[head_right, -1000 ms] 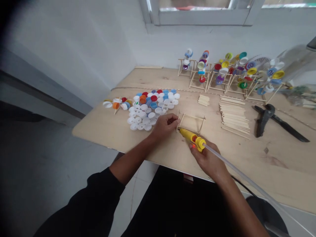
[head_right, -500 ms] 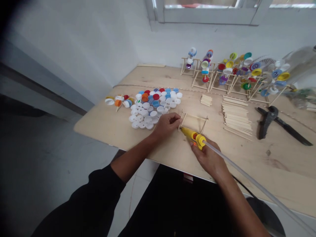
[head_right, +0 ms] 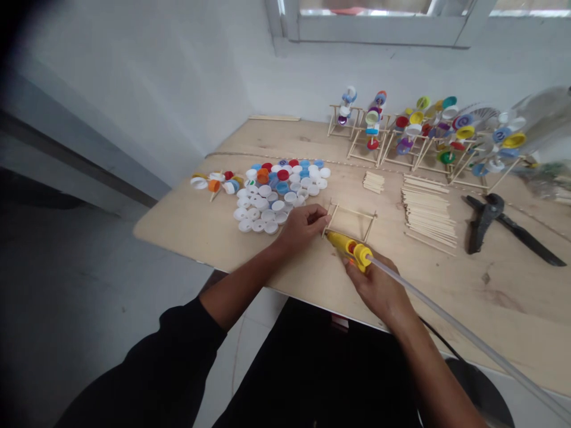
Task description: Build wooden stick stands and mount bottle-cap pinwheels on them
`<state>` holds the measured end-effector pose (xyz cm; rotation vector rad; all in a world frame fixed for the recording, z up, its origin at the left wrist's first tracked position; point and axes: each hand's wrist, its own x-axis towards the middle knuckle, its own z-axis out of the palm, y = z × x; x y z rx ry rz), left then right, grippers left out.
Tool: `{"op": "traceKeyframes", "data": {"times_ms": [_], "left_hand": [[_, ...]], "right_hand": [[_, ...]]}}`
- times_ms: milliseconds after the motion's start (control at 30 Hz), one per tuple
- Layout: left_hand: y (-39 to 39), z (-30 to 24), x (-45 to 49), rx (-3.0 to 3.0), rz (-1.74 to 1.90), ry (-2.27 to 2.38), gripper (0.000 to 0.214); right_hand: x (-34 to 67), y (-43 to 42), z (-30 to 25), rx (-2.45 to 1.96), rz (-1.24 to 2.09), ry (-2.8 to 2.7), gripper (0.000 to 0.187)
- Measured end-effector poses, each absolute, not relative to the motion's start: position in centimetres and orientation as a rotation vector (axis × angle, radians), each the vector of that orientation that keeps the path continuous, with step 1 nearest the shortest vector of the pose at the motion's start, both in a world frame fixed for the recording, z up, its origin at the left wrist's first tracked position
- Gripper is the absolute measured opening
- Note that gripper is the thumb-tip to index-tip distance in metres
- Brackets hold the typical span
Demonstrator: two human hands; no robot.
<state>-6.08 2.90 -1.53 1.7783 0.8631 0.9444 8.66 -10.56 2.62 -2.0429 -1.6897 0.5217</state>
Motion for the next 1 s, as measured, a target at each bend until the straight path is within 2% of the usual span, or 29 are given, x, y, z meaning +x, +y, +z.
{"op": "traceKeyframes", "data": {"times_ms": [233, 600, 1000], "left_hand": [[2.88, -1.62, -6.16, 1.783, 0.935, 0.873, 0.020], [2.87, -1.54, -6.15, 1.785, 0.935, 0.867, 0.019], [2.89, -1.70, -6.19, 1.833, 0.959, 0.875, 0.020]], "right_hand": [[8.64, -10.44, 2.65, -2.072, 0.486, -1.690, 0.048], [8.67, -10.40, 2.40, -2.069, 0.504, -1.684, 0.042], [8.44, -10.33, 2.71, -2.105, 0.488, -1.697, 0.048]]}}
